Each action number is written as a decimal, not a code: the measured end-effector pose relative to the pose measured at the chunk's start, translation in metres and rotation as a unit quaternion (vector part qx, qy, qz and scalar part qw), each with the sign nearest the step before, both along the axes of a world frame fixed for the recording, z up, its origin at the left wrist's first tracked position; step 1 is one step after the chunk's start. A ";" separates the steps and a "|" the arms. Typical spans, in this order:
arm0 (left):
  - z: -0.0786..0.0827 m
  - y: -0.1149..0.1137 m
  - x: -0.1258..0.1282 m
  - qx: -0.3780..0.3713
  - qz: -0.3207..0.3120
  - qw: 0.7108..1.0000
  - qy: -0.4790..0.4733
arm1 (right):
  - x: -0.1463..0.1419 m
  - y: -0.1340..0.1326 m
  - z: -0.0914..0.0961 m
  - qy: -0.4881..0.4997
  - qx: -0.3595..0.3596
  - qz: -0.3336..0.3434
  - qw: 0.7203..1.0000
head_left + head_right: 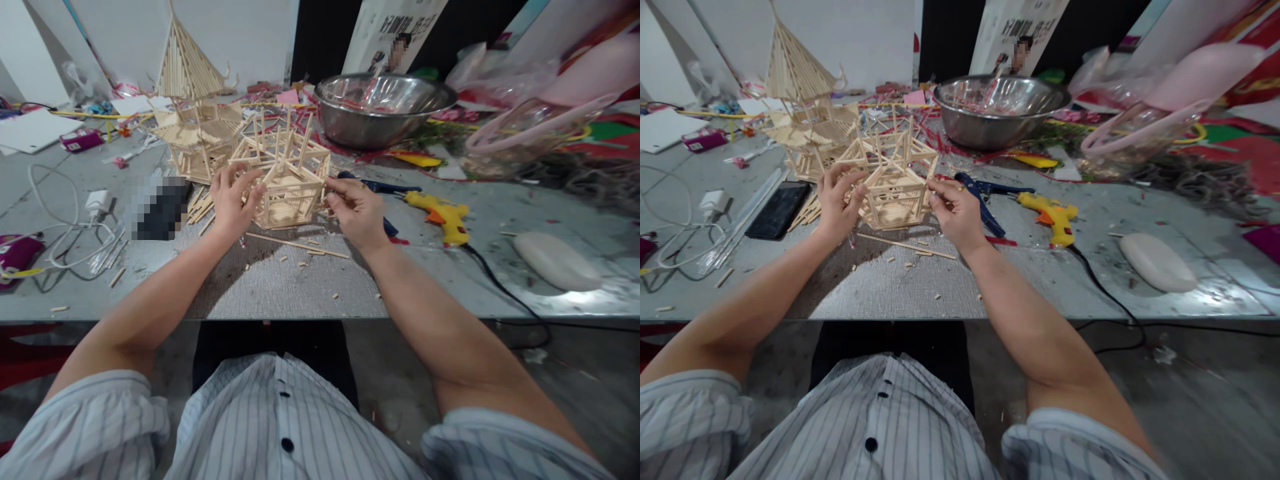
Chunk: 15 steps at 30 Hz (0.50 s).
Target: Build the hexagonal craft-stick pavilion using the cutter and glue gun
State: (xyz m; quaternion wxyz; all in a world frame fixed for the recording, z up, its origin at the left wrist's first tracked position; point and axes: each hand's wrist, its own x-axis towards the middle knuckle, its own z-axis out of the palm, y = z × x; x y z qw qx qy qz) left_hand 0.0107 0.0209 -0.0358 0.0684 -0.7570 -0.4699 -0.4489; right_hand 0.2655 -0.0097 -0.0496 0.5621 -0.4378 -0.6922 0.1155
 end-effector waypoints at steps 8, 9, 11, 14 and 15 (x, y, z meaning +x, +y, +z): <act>0.001 -0.003 -0.001 -0.001 -0.003 1.000 -0.020 | -0.001 0.003 -0.006 0.034 -0.021 0.016 0.999; 0.000 -0.003 -0.002 0.000 -0.002 1.000 -0.025 | -0.001 0.004 -0.007 0.046 -0.031 0.023 0.998; -0.002 -0.003 -0.004 0.003 0.001 0.999 -0.040 | -0.002 0.006 -0.009 0.068 -0.045 0.028 0.996; -0.003 -0.005 -0.009 0.005 0.000 0.998 -0.061 | -0.003 0.008 -0.010 0.090 -0.055 0.020 0.994; -0.003 -0.005 -0.012 0.007 0.000 0.998 -0.069 | -0.002 0.008 -0.010 0.095 -0.057 0.018 0.994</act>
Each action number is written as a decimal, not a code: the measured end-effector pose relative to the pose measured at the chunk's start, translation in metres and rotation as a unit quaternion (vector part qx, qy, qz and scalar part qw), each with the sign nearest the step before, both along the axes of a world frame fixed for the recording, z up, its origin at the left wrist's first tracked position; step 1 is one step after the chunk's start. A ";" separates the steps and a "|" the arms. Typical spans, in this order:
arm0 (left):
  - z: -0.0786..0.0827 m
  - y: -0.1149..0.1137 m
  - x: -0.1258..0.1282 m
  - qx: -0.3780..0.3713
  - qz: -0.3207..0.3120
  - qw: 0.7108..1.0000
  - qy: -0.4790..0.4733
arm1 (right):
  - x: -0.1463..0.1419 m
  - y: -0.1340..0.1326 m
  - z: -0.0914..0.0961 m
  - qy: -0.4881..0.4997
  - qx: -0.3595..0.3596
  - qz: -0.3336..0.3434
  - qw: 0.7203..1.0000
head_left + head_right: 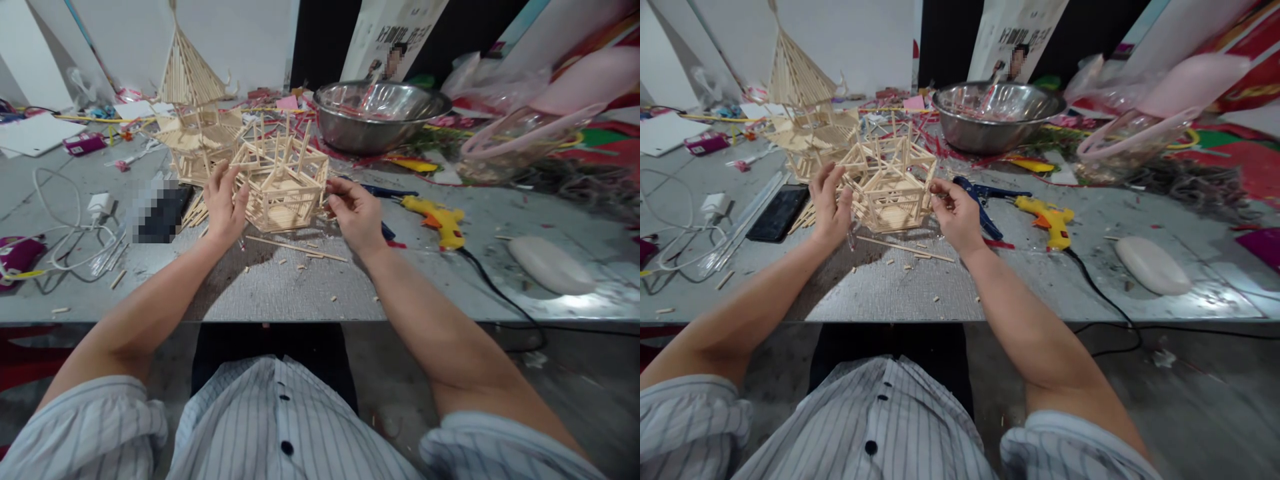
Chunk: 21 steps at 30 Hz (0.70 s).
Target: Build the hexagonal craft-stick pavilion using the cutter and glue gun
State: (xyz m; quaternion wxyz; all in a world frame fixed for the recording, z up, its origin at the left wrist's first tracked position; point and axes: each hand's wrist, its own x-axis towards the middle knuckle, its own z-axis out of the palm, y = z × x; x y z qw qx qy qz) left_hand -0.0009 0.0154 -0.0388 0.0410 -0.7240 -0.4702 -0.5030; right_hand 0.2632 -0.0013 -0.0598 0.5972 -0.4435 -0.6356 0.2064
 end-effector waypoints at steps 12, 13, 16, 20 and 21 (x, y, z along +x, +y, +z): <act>0.004 -0.003 -0.005 -0.177 0.012 0.984 0.023 | 0.003 0.002 0.000 -0.066 -0.053 -0.019 0.996; 0.003 -0.004 -0.004 -0.177 -0.004 0.983 0.039 | 0.003 0.001 0.001 -0.076 -0.052 -0.020 0.996; 0.001 -0.007 -0.002 -0.155 -0.044 0.983 0.087 | 0.001 -0.001 0.002 -0.088 -0.052 -0.005 0.995; 0.002 -0.011 -0.003 -0.133 -0.073 0.978 0.143 | -0.001 -0.002 0.003 -0.060 -0.064 0.029 0.996; 0.003 -0.012 -0.003 -0.126 -0.074 0.977 0.153 | -0.001 -0.002 0.003 -0.055 -0.066 0.032 0.996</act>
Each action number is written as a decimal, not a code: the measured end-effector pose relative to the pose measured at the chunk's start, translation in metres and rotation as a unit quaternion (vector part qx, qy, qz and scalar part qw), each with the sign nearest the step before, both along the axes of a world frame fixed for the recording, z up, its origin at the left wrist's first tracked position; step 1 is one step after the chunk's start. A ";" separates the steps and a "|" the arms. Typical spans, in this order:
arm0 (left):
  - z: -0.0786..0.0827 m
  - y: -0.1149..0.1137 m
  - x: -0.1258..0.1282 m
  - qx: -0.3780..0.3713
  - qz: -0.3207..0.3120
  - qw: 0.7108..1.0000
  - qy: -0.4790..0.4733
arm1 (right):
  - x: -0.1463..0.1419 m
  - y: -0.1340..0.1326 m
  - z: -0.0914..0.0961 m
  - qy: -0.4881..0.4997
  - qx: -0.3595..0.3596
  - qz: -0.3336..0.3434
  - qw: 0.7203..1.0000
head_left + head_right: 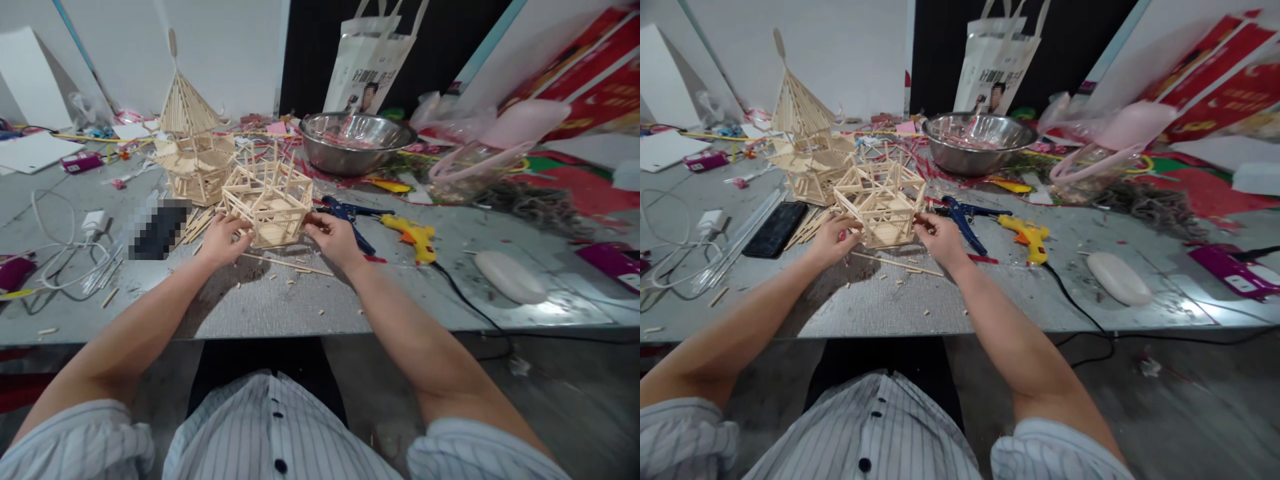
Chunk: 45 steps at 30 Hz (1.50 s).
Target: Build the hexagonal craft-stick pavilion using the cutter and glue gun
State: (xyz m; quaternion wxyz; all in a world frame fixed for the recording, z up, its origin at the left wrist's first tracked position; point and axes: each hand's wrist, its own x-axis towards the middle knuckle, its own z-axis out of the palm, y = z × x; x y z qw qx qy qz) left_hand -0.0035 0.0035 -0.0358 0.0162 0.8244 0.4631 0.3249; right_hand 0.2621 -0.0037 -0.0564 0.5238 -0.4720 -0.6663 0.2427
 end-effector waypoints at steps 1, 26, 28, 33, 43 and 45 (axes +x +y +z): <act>0.001 -0.001 0.000 0.007 0.000 1.000 0.008 | 0.000 0.000 0.000 0.002 -0.003 0.003 1.000; -0.001 0.007 0.002 -0.046 0.034 0.996 -0.070 | -0.007 -0.005 0.007 0.018 0.072 0.003 0.997; 0.000 0.007 0.002 -0.057 0.029 0.994 -0.084 | -0.006 -0.001 0.004 0.019 0.106 -0.001 0.994; 0.004 0.006 0.001 -0.073 0.011 0.992 -0.100 | -0.006 0.006 0.001 -0.059 0.172 -0.001 0.983; 0.003 0.008 0.002 -0.036 0.004 0.997 -0.065 | -0.008 0.013 0.004 -0.174 0.236 -0.034 0.955; 0.002 0.009 0.001 -0.032 -0.005 0.998 -0.045 | -0.007 0.013 0.004 -0.176 0.234 -0.035 0.956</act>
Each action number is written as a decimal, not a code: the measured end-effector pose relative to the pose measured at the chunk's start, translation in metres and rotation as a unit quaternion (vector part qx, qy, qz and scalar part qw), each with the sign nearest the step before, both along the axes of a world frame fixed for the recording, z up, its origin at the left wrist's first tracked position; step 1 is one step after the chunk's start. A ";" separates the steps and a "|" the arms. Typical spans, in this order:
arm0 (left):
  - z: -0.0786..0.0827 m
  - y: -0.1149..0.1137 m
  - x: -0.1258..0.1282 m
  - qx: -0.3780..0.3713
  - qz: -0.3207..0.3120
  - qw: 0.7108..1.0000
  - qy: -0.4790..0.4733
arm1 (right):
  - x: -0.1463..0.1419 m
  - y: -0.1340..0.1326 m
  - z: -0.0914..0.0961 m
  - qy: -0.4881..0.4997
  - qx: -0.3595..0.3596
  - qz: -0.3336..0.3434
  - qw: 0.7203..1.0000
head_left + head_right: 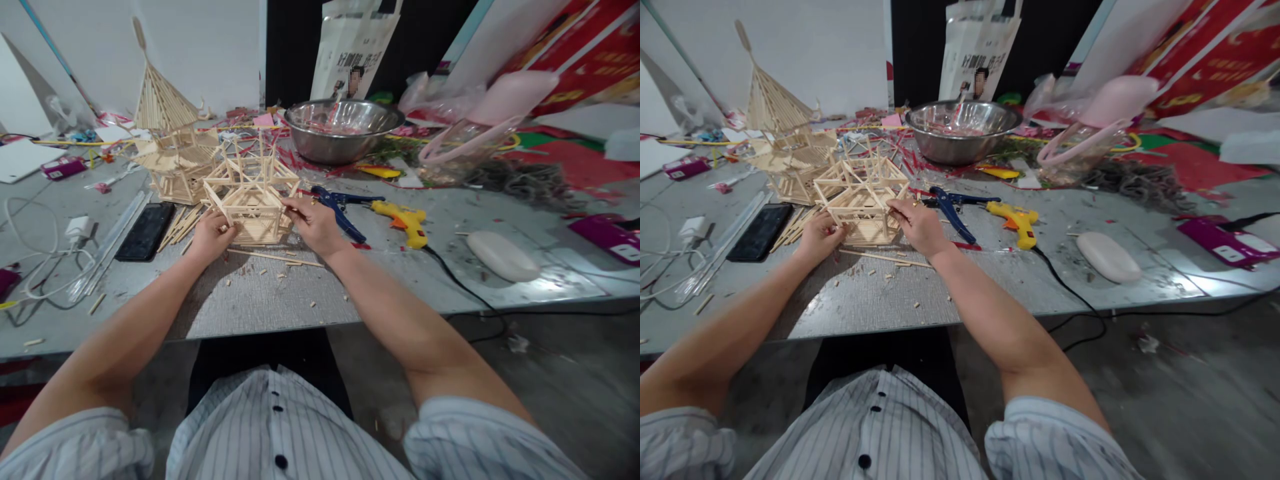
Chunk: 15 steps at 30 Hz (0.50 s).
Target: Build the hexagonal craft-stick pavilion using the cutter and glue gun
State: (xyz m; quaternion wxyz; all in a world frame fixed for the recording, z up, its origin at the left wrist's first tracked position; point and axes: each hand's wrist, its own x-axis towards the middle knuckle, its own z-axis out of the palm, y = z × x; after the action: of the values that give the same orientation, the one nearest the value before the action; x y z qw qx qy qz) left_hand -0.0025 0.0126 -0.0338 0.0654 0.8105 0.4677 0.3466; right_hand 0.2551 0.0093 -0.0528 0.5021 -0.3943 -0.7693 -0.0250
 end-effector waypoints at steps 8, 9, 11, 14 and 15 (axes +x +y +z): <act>-0.002 0.002 -0.002 0.002 -0.002 1.000 -0.001 | -0.005 -0.001 -0.001 0.167 -0.117 0.087 0.975; -0.002 0.002 -0.002 0.001 -0.003 1.000 -0.002 | -0.006 0.000 -0.001 0.186 -0.137 0.099 0.968; -0.001 0.002 -0.002 -0.003 -0.007 1.000 -0.004 | -0.006 0.003 0.000 0.211 -0.170 0.124 0.955; 0.000 0.001 -0.002 -0.005 -0.011 1.000 -0.006 | -0.005 0.009 0.001 0.222 -0.201 0.148 0.943; 0.000 0.000 -0.001 -0.005 -0.012 1.000 -0.006 | -0.004 0.011 0.001 0.217 -0.204 0.150 0.943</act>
State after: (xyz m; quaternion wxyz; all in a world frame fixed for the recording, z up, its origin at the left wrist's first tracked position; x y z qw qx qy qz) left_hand -0.0038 0.0131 -0.0338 0.0764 0.8135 0.4594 0.3484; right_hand 0.2506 0.0200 -0.0519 0.5633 -0.3644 -0.6807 0.2942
